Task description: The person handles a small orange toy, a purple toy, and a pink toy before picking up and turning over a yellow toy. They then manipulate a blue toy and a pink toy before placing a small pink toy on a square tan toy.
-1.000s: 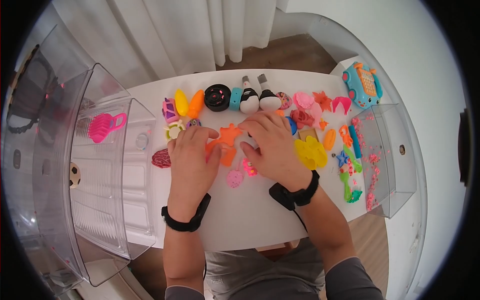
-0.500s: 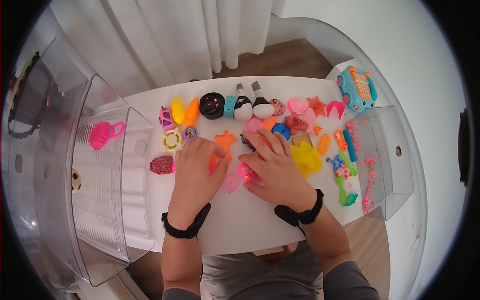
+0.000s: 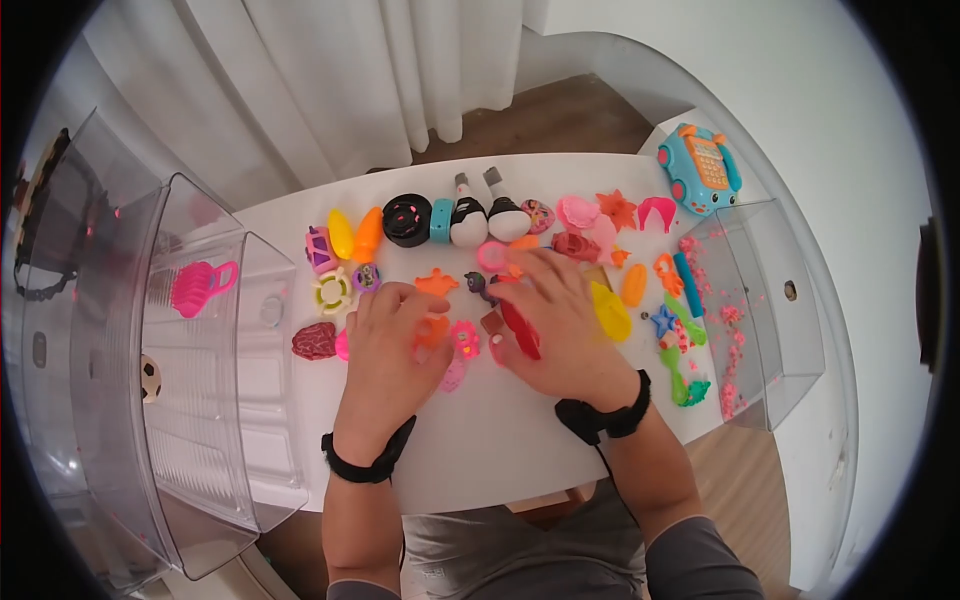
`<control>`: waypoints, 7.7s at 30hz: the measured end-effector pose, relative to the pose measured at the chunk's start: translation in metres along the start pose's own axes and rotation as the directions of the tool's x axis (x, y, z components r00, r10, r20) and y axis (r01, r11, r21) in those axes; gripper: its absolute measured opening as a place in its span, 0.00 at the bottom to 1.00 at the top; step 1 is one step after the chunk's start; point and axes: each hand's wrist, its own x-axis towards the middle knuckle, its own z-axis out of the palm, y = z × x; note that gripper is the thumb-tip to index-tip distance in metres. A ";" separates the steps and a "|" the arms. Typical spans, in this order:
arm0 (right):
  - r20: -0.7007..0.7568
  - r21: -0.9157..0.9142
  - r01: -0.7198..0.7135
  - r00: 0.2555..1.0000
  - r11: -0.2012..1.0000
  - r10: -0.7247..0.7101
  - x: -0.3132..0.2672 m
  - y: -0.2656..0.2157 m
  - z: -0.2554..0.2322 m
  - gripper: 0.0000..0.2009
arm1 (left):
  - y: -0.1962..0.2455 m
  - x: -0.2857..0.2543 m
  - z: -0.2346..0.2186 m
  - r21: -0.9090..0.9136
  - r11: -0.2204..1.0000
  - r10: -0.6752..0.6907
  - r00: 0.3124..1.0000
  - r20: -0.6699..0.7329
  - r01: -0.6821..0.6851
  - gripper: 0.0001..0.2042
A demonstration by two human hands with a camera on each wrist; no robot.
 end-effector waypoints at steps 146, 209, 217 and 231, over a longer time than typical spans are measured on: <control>-0.202 0.311 0.021 0.978 0.950 0.045 0.002 -0.012 0.001 0.08 | 0.013 0.007 0.030 -0.746 0.641 -0.158 0.982 0.103 0.182 0.14; -0.164 0.368 -0.063 0.978 0.928 0.132 -0.005 -0.005 0.012 0.05 | 0.013 0.005 0.018 -0.635 0.745 -0.078 0.972 0.221 0.204 0.29; -0.159 0.376 -0.067 0.978 0.924 0.136 -0.003 -0.008 0.009 0.04 | 0.011 0.005 0.022 -0.751 0.627 -0.087 0.976 0.198 0.208 0.28; -0.190 0.315 0.009 0.980 0.949 0.054 -0.001 0.002 0.012 0.03 | 0.011 0.007 0.020 -0.669 0.724 -0.059 0.981 0.184 0.169 0.27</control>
